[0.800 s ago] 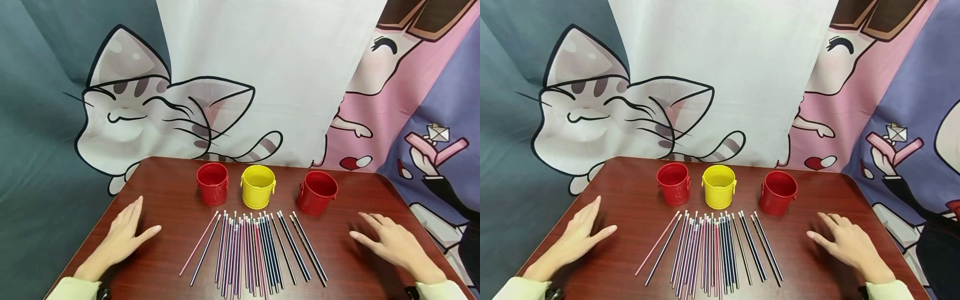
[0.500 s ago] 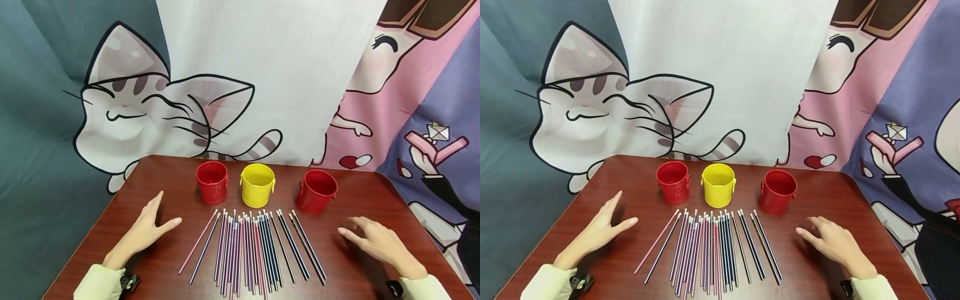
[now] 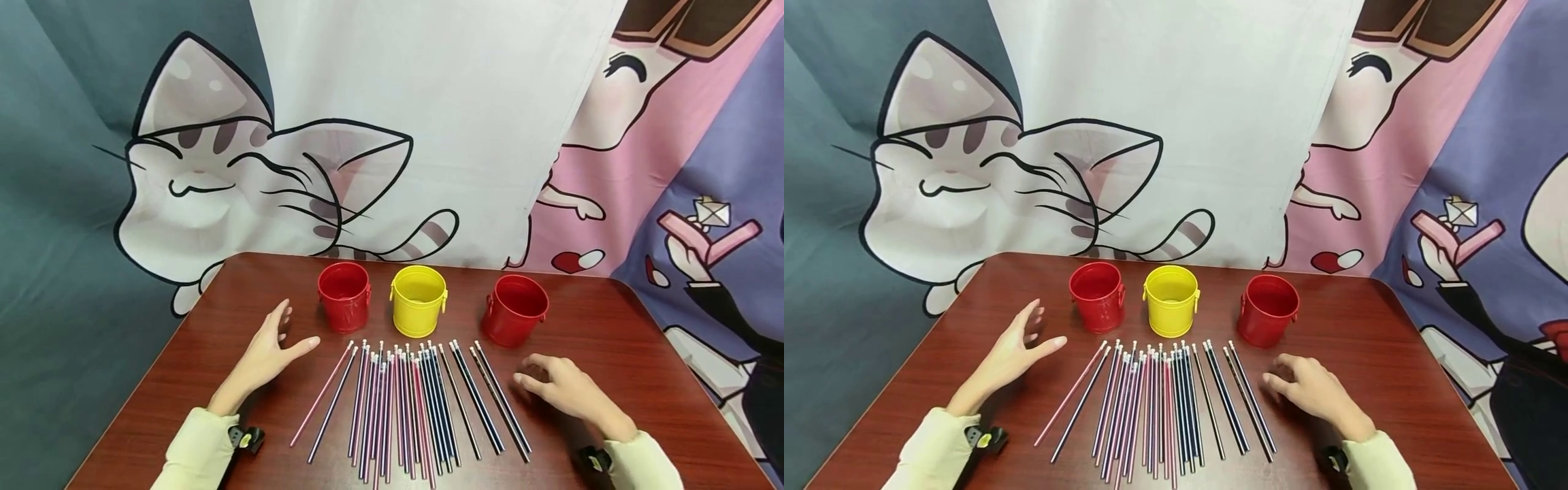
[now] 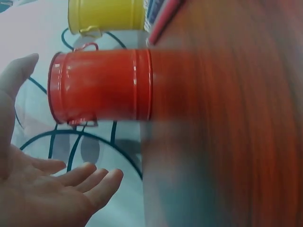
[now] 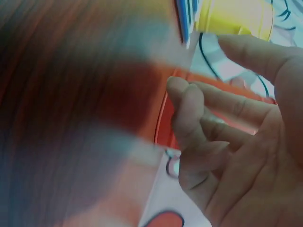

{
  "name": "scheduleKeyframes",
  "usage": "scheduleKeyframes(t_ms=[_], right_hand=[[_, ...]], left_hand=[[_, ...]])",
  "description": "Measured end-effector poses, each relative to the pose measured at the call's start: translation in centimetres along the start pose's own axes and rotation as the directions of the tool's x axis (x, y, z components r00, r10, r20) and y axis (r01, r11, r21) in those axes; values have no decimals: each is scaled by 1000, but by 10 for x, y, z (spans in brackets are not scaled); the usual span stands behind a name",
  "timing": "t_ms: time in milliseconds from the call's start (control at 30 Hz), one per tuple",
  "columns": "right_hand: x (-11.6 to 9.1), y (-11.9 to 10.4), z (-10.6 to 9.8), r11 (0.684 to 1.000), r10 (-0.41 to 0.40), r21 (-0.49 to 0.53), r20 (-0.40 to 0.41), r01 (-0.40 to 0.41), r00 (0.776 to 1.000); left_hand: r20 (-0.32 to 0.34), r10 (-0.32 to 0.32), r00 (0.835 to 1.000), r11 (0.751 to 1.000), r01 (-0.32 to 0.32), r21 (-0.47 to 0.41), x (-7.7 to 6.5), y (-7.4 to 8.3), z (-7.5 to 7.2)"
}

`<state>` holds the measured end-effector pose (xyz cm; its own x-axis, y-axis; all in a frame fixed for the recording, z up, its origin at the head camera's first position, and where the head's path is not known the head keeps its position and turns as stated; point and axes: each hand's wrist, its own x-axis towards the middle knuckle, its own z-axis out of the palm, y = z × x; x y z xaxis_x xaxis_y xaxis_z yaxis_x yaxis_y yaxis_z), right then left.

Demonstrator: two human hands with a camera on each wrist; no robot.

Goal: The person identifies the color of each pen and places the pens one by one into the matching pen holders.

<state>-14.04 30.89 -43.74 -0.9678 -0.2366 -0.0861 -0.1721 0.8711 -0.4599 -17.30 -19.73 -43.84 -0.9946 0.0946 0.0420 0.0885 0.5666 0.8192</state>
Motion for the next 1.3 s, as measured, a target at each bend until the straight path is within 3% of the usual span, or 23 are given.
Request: scheduleKeyframes(t_ms=[233,500,667,967,1200,1300], right_hand=[[8,-19,16,998,-43,47,31,42,999],[11,-32,25,998,41,-43,-8,-41,999],[13,-37,27,997,45,-70,-15,-45,999],[15,-45,29,994,59,-88,-1,-59,998],[17,-47,30,995,72,-67,14,-70,997],[16,-48,31,995,83,-55,24,-81,996]], left_hand=[[-14,6,1000,996,-7,-90,18,3,14],[-29,-23,999,990,18,-139,34,4,22],[-42,-49,998,980,40,-193,43,10,28],[-122,56,991,971,-82,-225,61,21,33],[-124,95,988,944,-129,-305,56,46,32],[-137,102,985,938,-141,-317,55,48,35]])
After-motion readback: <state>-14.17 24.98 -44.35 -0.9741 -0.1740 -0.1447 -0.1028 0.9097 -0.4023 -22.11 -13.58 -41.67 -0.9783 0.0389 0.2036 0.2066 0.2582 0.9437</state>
